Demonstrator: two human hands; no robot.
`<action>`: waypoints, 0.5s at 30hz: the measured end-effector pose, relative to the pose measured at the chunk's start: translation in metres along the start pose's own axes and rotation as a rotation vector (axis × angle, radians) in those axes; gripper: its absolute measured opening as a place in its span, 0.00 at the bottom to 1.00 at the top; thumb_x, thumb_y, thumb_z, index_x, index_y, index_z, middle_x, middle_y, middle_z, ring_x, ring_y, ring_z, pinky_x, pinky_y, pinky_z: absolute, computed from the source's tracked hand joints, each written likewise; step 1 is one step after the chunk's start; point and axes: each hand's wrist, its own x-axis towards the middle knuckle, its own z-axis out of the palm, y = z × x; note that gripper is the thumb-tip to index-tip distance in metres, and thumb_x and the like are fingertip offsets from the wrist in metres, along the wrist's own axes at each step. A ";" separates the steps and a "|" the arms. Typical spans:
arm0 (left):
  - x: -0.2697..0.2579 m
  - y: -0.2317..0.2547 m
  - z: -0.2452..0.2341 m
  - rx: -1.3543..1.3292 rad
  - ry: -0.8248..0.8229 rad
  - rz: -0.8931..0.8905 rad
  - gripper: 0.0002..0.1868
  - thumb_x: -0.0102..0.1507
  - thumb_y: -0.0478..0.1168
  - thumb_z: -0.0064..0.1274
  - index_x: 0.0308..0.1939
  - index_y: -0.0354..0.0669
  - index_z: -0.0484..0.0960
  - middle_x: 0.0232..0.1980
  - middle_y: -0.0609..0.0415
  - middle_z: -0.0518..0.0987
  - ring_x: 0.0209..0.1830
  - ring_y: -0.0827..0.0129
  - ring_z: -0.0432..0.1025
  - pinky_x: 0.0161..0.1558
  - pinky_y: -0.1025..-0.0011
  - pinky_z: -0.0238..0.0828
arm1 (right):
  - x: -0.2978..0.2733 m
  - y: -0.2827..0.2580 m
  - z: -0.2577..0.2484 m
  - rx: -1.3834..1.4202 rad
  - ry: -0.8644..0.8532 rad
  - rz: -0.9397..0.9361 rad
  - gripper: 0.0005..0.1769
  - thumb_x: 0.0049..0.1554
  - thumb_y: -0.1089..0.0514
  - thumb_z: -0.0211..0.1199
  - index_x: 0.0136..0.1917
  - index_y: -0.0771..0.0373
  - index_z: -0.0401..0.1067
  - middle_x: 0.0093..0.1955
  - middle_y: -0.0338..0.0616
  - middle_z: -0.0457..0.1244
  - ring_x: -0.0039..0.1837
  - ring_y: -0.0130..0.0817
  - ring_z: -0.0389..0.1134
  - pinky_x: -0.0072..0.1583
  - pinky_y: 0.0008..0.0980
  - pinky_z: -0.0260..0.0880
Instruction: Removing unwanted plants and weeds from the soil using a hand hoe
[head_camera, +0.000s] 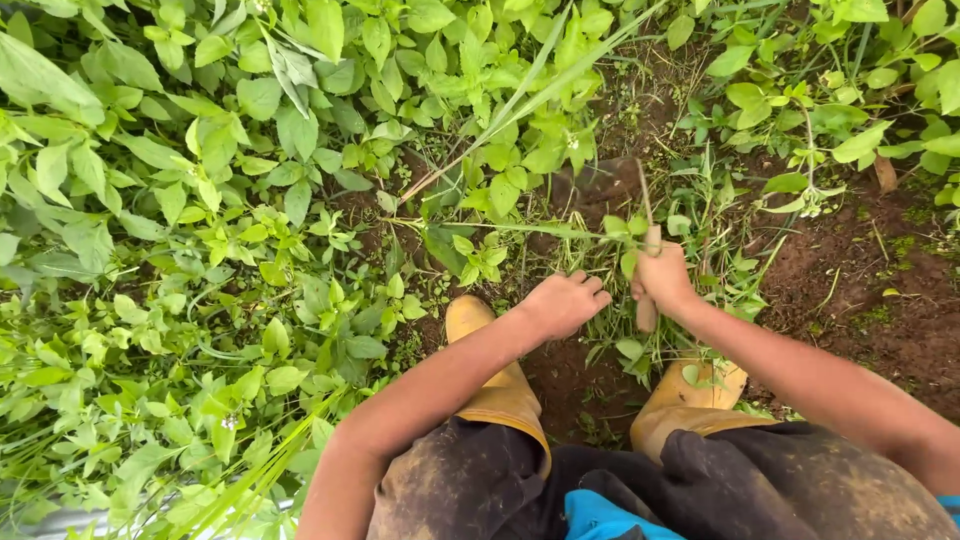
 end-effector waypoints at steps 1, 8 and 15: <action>0.000 0.003 0.004 -0.004 0.000 -0.003 0.16 0.60 0.32 0.53 0.52 0.45 0.78 0.47 0.50 0.77 0.47 0.56 0.76 0.42 0.61 0.80 | -0.007 -0.023 -0.003 -0.004 -0.003 0.003 0.12 0.60 0.67 0.52 0.34 0.66 0.62 0.20 0.46 0.54 0.20 0.31 0.56 0.24 0.35 0.61; -0.004 -0.005 0.018 0.015 0.059 -0.006 0.17 0.60 0.35 0.55 0.53 0.46 0.78 0.49 0.50 0.76 0.50 0.56 0.74 0.43 0.61 0.79 | 0.018 -0.081 0.003 0.241 0.197 -0.112 0.06 0.59 0.65 0.54 0.39 0.60 0.63 0.24 0.36 0.55 0.21 0.27 0.57 0.25 0.33 0.64; 0.005 -0.005 0.015 0.015 -0.001 0.026 0.22 0.59 0.36 0.57 0.58 0.48 0.76 0.54 0.50 0.75 0.55 0.57 0.70 0.48 0.60 0.77 | -0.034 -0.035 0.013 -0.101 -0.080 0.148 0.05 0.58 0.67 0.53 0.40 0.66 0.67 0.22 0.35 0.55 0.20 0.30 0.56 0.24 0.34 0.65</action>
